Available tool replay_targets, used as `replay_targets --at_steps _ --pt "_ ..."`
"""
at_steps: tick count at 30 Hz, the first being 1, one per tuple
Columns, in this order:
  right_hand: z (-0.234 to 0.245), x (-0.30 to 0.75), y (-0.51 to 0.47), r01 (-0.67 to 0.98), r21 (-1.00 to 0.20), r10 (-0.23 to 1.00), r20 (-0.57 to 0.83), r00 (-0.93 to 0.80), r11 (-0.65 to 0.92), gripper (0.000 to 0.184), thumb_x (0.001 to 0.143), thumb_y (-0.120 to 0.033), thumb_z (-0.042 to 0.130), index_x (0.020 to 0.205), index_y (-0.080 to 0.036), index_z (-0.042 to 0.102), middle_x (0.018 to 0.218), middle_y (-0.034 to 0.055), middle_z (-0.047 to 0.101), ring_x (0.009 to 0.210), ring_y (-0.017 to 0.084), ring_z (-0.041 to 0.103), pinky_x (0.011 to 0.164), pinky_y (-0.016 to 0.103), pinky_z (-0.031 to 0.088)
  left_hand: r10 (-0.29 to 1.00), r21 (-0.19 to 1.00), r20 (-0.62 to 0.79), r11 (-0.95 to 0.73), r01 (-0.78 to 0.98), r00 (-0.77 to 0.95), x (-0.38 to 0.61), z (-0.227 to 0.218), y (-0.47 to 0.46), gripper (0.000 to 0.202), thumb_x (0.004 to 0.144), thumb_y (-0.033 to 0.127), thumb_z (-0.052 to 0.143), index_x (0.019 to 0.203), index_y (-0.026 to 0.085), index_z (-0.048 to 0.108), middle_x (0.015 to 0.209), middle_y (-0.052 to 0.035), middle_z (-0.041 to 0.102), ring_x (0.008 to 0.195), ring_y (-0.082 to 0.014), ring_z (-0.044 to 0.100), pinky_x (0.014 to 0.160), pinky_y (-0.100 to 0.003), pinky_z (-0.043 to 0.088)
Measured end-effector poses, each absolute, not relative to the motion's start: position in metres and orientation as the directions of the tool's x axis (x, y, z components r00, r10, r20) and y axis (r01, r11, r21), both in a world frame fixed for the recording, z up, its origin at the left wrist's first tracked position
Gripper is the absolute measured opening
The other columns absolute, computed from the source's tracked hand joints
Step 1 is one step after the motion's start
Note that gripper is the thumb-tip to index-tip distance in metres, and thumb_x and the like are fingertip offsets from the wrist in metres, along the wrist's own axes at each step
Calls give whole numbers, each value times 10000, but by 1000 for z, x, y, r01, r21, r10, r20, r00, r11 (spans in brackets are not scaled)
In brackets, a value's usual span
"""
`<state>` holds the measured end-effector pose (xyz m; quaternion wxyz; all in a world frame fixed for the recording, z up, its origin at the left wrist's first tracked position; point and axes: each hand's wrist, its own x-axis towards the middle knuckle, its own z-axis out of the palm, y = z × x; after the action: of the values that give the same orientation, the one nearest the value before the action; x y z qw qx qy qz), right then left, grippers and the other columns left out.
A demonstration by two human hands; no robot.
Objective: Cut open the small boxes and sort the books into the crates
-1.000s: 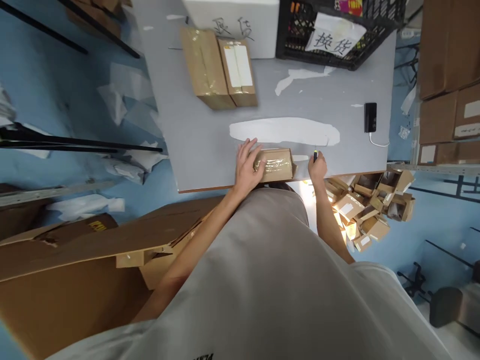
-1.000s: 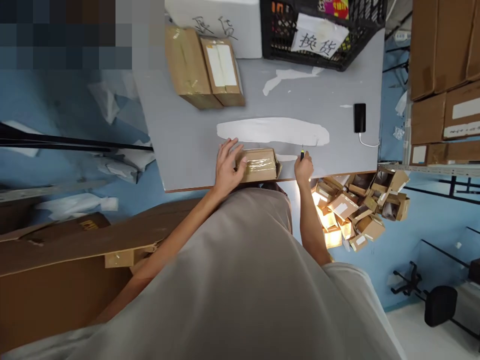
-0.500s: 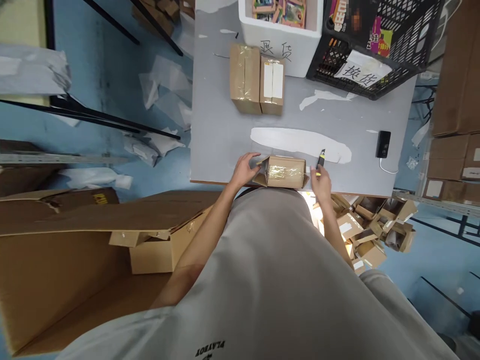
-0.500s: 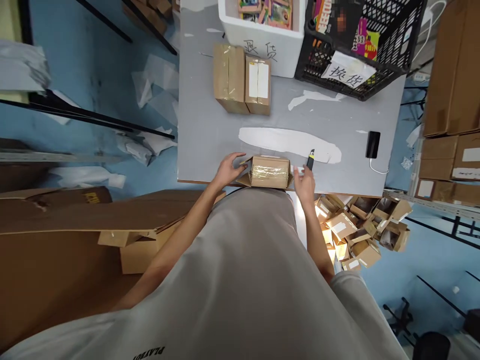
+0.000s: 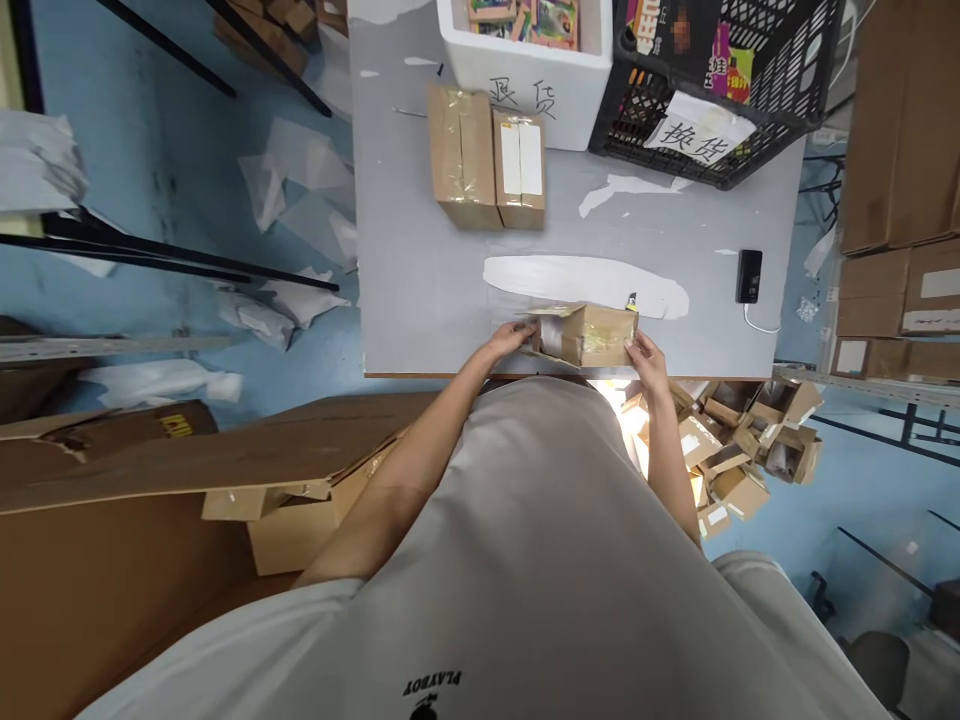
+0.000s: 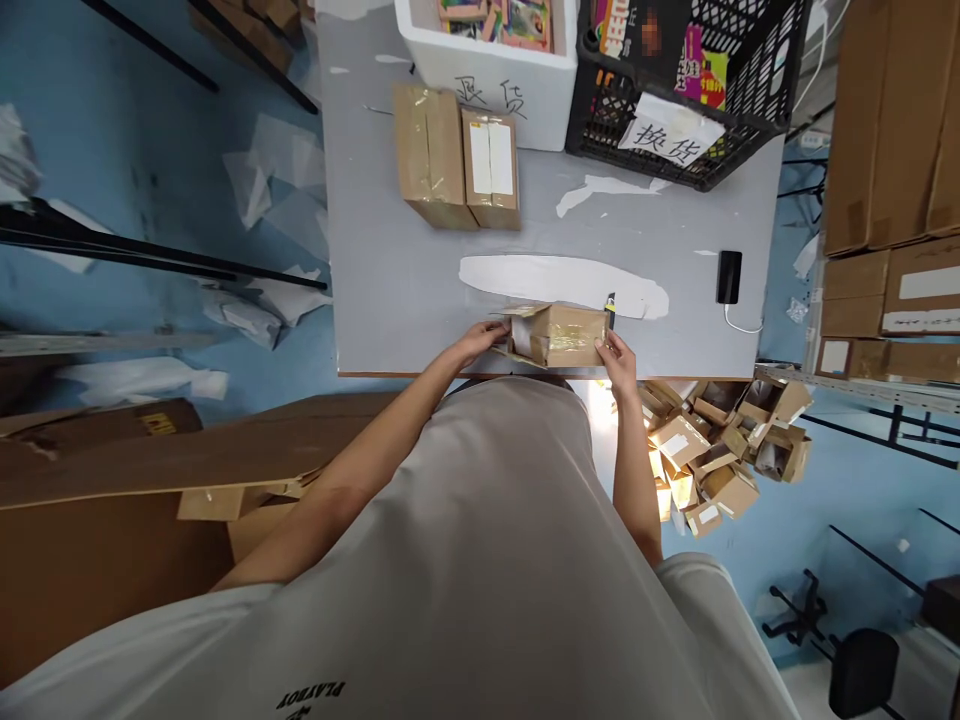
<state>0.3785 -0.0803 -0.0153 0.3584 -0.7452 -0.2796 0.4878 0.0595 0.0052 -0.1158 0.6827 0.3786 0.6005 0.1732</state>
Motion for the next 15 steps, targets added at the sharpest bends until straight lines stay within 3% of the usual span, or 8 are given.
replay_targets --at_steps 3,6,11,15 --pt "-10 397 -90 72 -761 722 -576 383 -645 841 875 -717 821 1535 -205 722 1553 186 751 1442 323 705 1155 486 619 637 694 -712 702 160 294 77 -100 3 577 820 672 868 1091 163 839 983 -118 867 1008 -304 810 997 -451 641" --pt "-10 403 -93 87 -713 682 -617 393 -695 817 942 -674 789 1605 -213 662 1594 176 729 1448 296 704 1138 474 620 668 720 -686 679 141 288 82 -82 3 573 767 645 919 1086 174 852 1052 -120 879 1096 -323 810 1057 -463 634" --pt "-33 381 -72 26 -742 720 -641 265 -670 769 960 -636 767 1597 -219 657 1561 163 750 1372 261 737 1099 447 630 807 797 -579 532 286 113 49 -59 4 527 823 502 887 1194 132 829 1217 -154 861 1148 -324 797 1070 -424 630" --pt "-65 337 -36 -87 -743 735 -670 103 -664 634 942 -541 785 1485 -224 712 1401 125 827 1215 231 780 1026 409 650 856 746 -515 474 469 -45 3 -46 4 451 937 478 734 1252 163 807 1240 -139 857 1173 -320 790 1090 -419 606"
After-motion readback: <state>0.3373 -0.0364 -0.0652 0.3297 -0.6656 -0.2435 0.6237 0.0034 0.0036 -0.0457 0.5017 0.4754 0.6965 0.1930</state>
